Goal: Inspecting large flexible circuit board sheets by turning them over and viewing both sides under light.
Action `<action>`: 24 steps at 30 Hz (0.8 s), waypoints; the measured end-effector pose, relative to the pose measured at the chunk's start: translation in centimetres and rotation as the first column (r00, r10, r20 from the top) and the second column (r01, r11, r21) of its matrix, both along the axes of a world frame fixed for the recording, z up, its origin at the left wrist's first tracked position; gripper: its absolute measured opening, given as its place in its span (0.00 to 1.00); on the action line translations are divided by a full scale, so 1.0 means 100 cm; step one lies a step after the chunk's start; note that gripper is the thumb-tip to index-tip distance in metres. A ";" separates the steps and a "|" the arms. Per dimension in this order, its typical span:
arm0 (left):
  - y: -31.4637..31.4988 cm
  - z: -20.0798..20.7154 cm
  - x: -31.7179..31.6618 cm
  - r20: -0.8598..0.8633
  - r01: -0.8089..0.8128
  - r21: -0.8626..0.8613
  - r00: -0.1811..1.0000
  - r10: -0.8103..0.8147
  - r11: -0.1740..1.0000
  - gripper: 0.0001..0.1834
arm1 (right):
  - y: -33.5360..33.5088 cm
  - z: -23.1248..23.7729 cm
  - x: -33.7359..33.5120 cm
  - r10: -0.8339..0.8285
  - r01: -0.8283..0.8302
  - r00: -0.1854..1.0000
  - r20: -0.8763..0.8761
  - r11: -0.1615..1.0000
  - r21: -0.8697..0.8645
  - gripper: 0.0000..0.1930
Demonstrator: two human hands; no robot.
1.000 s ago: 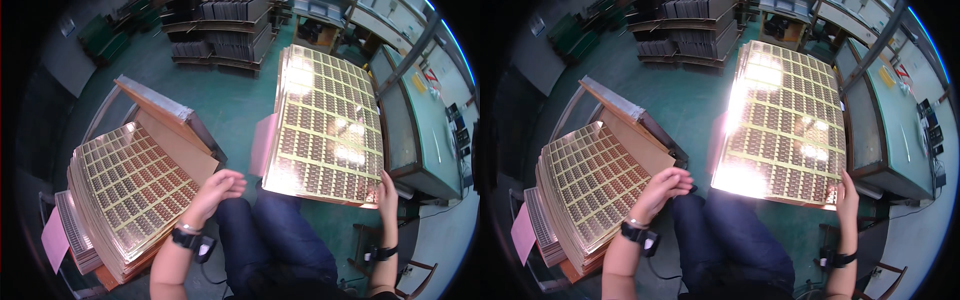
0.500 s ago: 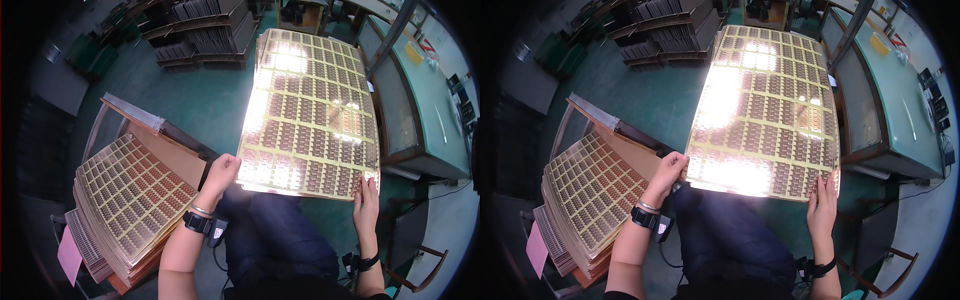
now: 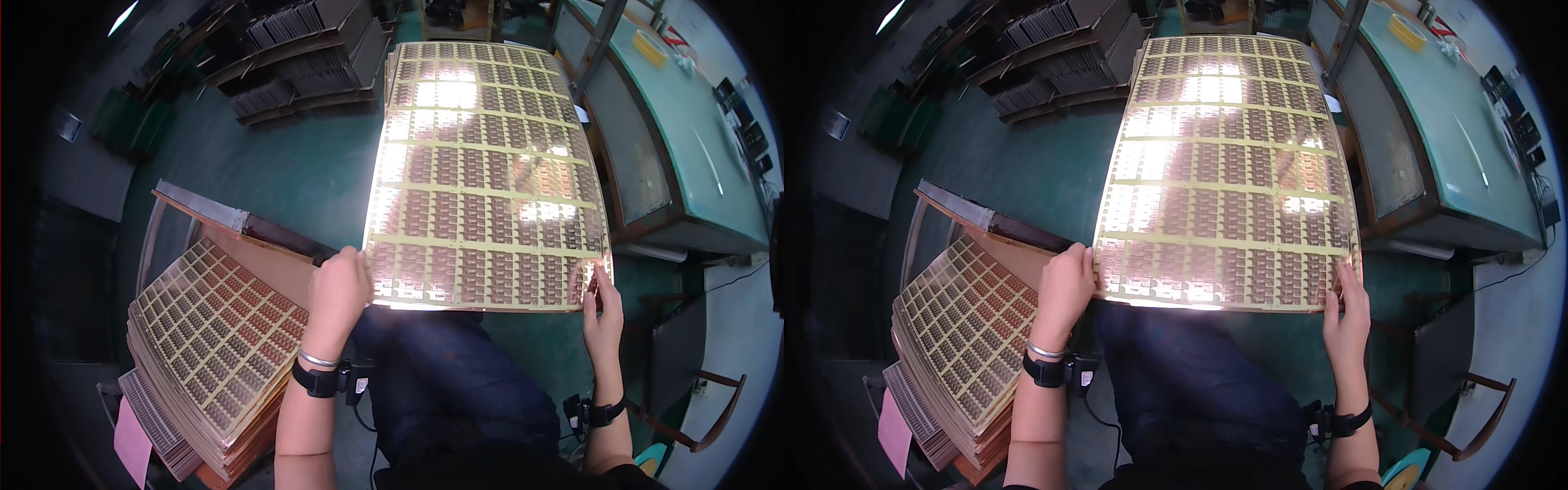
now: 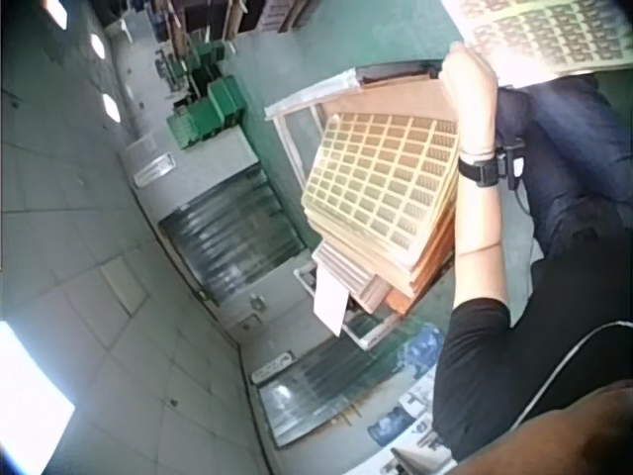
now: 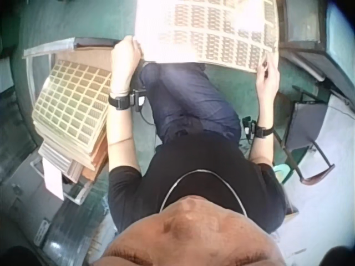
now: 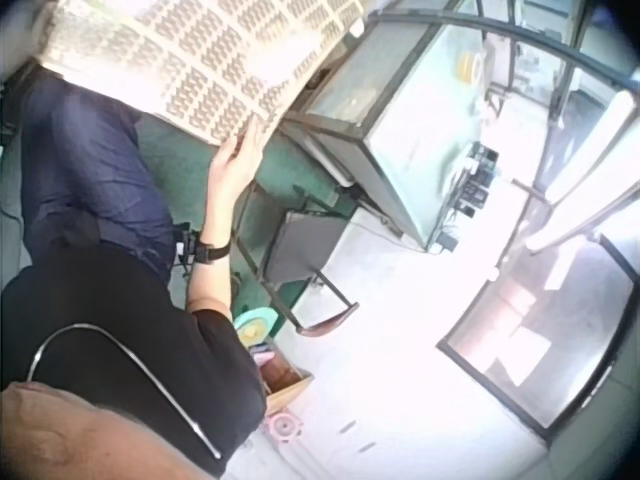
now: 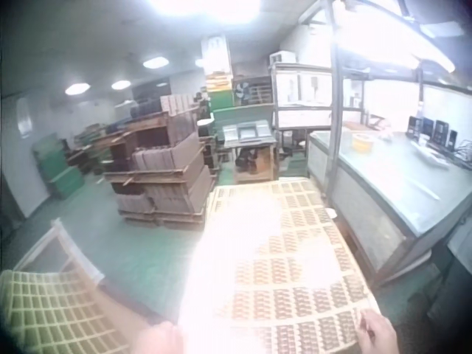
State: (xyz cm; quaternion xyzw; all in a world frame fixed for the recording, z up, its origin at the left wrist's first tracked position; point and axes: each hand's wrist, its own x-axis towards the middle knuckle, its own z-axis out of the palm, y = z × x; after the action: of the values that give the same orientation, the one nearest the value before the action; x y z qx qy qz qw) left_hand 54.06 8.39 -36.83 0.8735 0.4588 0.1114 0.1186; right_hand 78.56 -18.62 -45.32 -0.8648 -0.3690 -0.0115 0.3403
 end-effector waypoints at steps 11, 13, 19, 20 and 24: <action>-0.011 -0.027 -0.051 0.627 0.179 -0.771 0.381 0.680 0.611 0.16 | -0.004 0.033 0.024 0.446 0.441 0.344 -0.826 0.700 0.561 0.22; -0.014 -0.033 -0.066 0.678 0.361 -0.729 0.264 0.686 0.582 0.19 | 0.009 0.051 0.008 0.446 0.407 0.272 -0.852 0.749 0.522 0.24; -0.060 -0.049 -0.043 0.592 0.638 -0.519 -0.213 0.778 0.569 0.19 | 0.046 0.045 -0.032 0.549 0.138 -0.061 -0.834 0.832 0.538 0.20; -0.074 -0.044 -0.030 0.578 0.676 -0.539 -0.137 0.804 0.502 0.20 | 0.052 0.047 -0.042 0.551 0.136 -0.085 -0.830 0.832 0.538 0.20; -0.100 -0.035 -0.003 0.569 0.714 -0.568 -0.021 0.822 0.411 0.30 | 0.064 0.049 -0.071 0.573 0.116 -0.157 -0.804 0.820 0.561 0.22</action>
State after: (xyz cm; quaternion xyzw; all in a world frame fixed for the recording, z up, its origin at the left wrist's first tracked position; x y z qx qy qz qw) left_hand 53.81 -1.57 -40.35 0.2183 0.2334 0.4312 0.8438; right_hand 71.43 -12.26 -40.42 -0.3832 -0.1332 0.6083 0.6822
